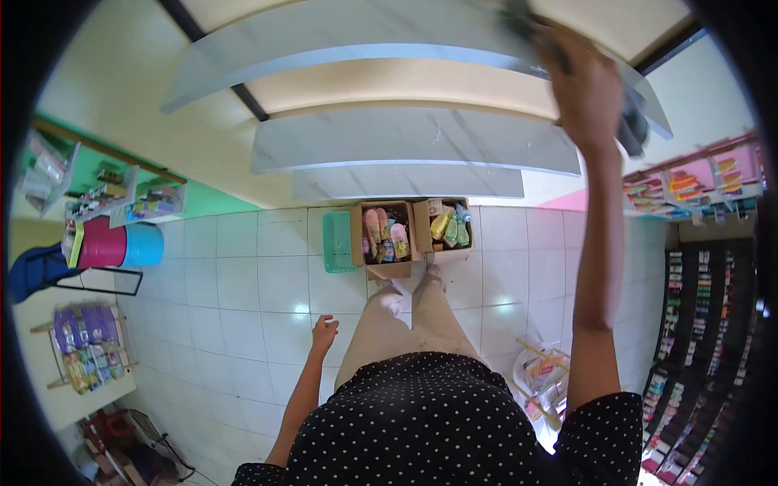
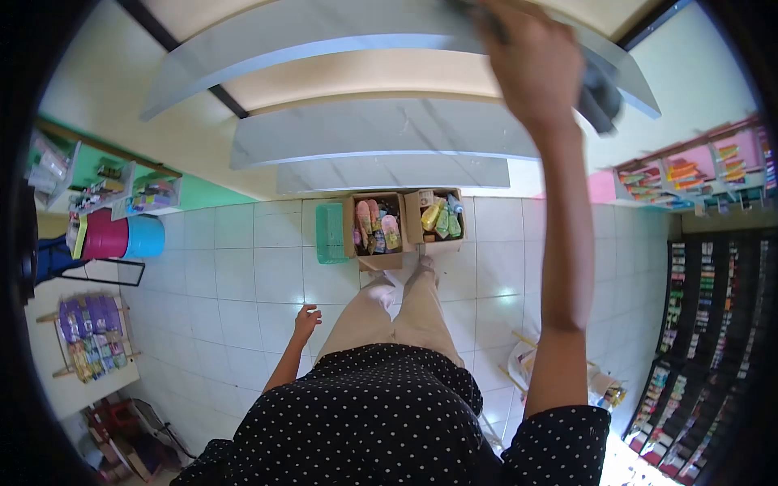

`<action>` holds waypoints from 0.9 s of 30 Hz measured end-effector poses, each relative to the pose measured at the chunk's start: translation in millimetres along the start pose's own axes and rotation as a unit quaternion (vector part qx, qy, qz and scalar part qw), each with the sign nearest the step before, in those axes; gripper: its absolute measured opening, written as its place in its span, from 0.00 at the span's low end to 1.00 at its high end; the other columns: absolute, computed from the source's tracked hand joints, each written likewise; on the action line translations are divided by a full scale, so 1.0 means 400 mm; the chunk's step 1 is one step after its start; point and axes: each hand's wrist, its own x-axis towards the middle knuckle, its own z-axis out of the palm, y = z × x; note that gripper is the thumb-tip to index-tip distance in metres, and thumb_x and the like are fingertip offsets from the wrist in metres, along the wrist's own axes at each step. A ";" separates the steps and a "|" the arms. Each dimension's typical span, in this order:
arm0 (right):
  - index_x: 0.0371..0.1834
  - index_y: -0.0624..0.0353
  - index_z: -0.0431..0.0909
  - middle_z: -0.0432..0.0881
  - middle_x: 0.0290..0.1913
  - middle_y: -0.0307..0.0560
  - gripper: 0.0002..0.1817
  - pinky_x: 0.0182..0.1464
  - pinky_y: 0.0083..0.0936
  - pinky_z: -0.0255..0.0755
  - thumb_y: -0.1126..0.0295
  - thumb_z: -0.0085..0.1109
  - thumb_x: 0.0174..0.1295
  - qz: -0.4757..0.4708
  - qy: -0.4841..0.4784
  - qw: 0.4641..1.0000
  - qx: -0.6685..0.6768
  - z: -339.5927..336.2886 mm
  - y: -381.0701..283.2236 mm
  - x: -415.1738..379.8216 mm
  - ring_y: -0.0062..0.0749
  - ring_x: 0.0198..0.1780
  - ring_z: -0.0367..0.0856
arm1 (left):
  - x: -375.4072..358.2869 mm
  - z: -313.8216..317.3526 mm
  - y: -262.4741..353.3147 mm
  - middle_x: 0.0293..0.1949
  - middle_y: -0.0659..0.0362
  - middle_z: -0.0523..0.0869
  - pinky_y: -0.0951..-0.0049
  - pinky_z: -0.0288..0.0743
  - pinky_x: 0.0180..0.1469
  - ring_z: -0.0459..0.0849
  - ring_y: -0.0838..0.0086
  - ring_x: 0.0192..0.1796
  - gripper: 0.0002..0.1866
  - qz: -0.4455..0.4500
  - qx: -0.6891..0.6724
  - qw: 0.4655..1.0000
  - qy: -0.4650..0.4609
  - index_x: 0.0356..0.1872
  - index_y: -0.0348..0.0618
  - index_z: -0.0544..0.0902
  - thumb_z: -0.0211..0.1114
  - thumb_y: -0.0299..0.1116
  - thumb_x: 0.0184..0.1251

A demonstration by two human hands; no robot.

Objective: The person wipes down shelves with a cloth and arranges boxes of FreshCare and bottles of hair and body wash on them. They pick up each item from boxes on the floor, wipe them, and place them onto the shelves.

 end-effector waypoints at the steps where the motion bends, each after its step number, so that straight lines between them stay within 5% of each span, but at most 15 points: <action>1: 0.38 0.54 0.76 0.78 0.34 0.47 0.12 0.36 0.23 0.69 0.63 0.51 0.52 0.037 0.005 0.999 -0.029 -0.025 0.050 -0.026 0.37 0.33 0.77 | 0.005 -0.002 -0.008 0.27 0.50 0.79 0.74 0.71 0.30 0.78 0.70 0.25 0.19 -0.001 0.031 0.999 -0.014 0.39 0.35 0.71 0.58 0.35 0.46; 3: 0.36 0.62 0.75 0.78 0.34 0.49 0.14 0.35 0.23 0.69 0.63 0.51 0.53 -0.008 0.101 0.994 -0.035 -0.066 0.139 -0.095 0.33 0.31 0.78 | 0.025 -0.012 -0.024 0.27 0.50 0.79 0.72 0.71 0.34 0.79 0.67 0.28 0.20 -0.010 0.076 0.996 -0.043 0.39 0.37 0.71 0.58 0.38 0.45; 5: 0.33 0.66 0.74 0.78 0.30 0.45 0.11 0.33 0.24 0.67 0.69 0.50 0.54 0.288 0.193 0.932 0.105 -0.104 0.116 -0.208 0.26 0.29 0.74 | 0.050 -0.016 -0.019 0.29 0.51 0.79 0.70 0.70 0.38 0.79 0.64 0.33 0.20 0.003 0.185 0.979 -0.084 0.40 0.38 0.72 0.57 0.39 0.46; 7: 0.34 0.71 0.72 0.76 0.31 0.46 0.13 0.36 0.21 0.66 0.68 0.47 0.57 0.419 0.281 0.843 0.188 -0.106 0.119 -0.355 0.22 0.33 0.70 | 0.064 -0.005 0.031 0.30 0.51 0.79 0.69 0.70 0.39 0.78 0.63 0.34 0.20 0.020 0.236 0.966 -0.104 0.40 0.39 0.71 0.57 0.40 0.46; 8: 0.35 0.71 0.72 0.74 0.33 0.46 0.13 0.37 0.21 0.65 0.69 0.47 0.56 0.434 0.264 0.839 0.193 -0.094 0.118 -0.455 0.22 0.35 0.69 | 0.072 0.003 0.067 0.31 0.51 0.79 0.68 0.69 0.41 0.78 0.62 0.36 0.20 0.034 0.274 0.954 -0.116 0.40 0.39 0.71 0.57 0.40 0.46; 12: 0.26 0.68 0.72 0.72 0.26 0.40 0.13 0.35 0.21 0.63 0.66 0.48 0.56 0.726 0.125 0.584 0.342 0.020 -0.070 -0.944 0.22 0.30 0.66 | 0.098 0.090 0.246 0.31 0.51 0.79 0.67 0.69 0.41 0.78 0.62 0.36 0.21 0.120 0.370 0.907 -0.160 0.41 0.40 0.70 0.57 0.40 0.46; 13: 0.27 0.69 0.72 0.73 0.27 0.40 0.16 0.36 0.21 0.63 0.62 0.47 0.55 0.797 -0.099 0.535 0.263 0.005 -0.121 -0.997 0.23 0.30 0.67 | 0.116 0.125 0.282 0.31 0.51 0.79 0.68 0.69 0.40 0.78 0.63 0.35 0.21 0.136 0.396 0.888 -0.192 0.42 0.40 0.69 0.57 0.39 0.47; 14: 0.35 0.65 0.72 0.72 0.38 0.48 0.21 0.46 0.33 0.61 0.54 0.46 0.53 0.834 -0.126 0.445 0.302 0.023 -0.188 -1.099 0.37 0.41 0.68 | 0.134 0.162 0.313 0.31 0.51 0.79 0.68 0.70 0.39 0.78 0.63 0.35 0.21 0.149 0.422 0.866 -0.224 0.42 0.40 0.68 0.56 0.39 0.47; 16: 0.40 0.63 0.69 0.74 0.35 0.48 0.21 0.42 0.32 0.68 0.57 0.49 0.49 0.918 0.074 -0.003 0.390 0.084 -0.342 -1.298 0.39 0.36 0.73 | 0.175 0.274 0.382 0.31 0.51 0.79 0.68 0.70 0.38 0.78 0.64 0.34 0.21 0.177 0.451 0.840 -0.244 0.43 0.39 0.68 0.56 0.38 0.48; 17: 0.43 0.63 0.68 0.74 0.38 0.49 0.20 0.46 0.34 0.67 0.61 0.48 0.49 0.933 0.086 -0.125 0.325 0.075 -0.381 -1.295 0.40 0.41 0.72 | 0.203 0.330 0.399 0.30 0.51 0.79 0.69 0.71 0.36 0.79 0.65 0.34 0.20 0.201 0.467 0.819 -0.268 0.43 0.39 0.67 0.56 0.38 0.49; 18: 0.36 0.56 0.70 0.73 0.38 0.48 0.15 0.47 0.38 0.65 0.59 0.46 0.50 0.907 0.127 -0.187 0.356 0.128 -0.538 -1.464 0.39 0.41 0.72 | 0.255 0.393 0.396 0.29 0.52 0.79 0.70 0.71 0.34 0.79 0.66 0.32 0.19 0.219 0.447 0.819 -0.286 0.42 0.37 0.67 0.56 0.36 0.50; 24: 0.43 0.58 0.69 0.73 0.43 0.48 0.20 0.51 0.34 0.63 0.57 0.43 0.52 0.887 0.004 -0.304 0.348 0.106 -0.687 -1.433 0.39 0.44 0.71 | 0.532 0.755 0.393 0.26 0.53 0.77 0.69 0.69 0.30 0.77 0.64 0.28 0.18 0.419 0.471 0.738 -0.240 0.40 0.39 0.68 0.58 0.35 0.48; 27: 0.47 0.58 0.67 0.71 0.47 0.48 0.22 0.52 0.31 0.61 0.56 0.38 0.54 0.861 0.096 -0.290 0.406 0.134 -0.705 -1.449 0.39 0.46 0.70 | 0.681 0.885 0.339 0.28 0.51 0.76 0.68 0.68 0.35 0.76 0.63 0.33 0.17 0.324 0.457 0.800 -0.216 0.39 0.39 0.70 0.59 0.35 0.47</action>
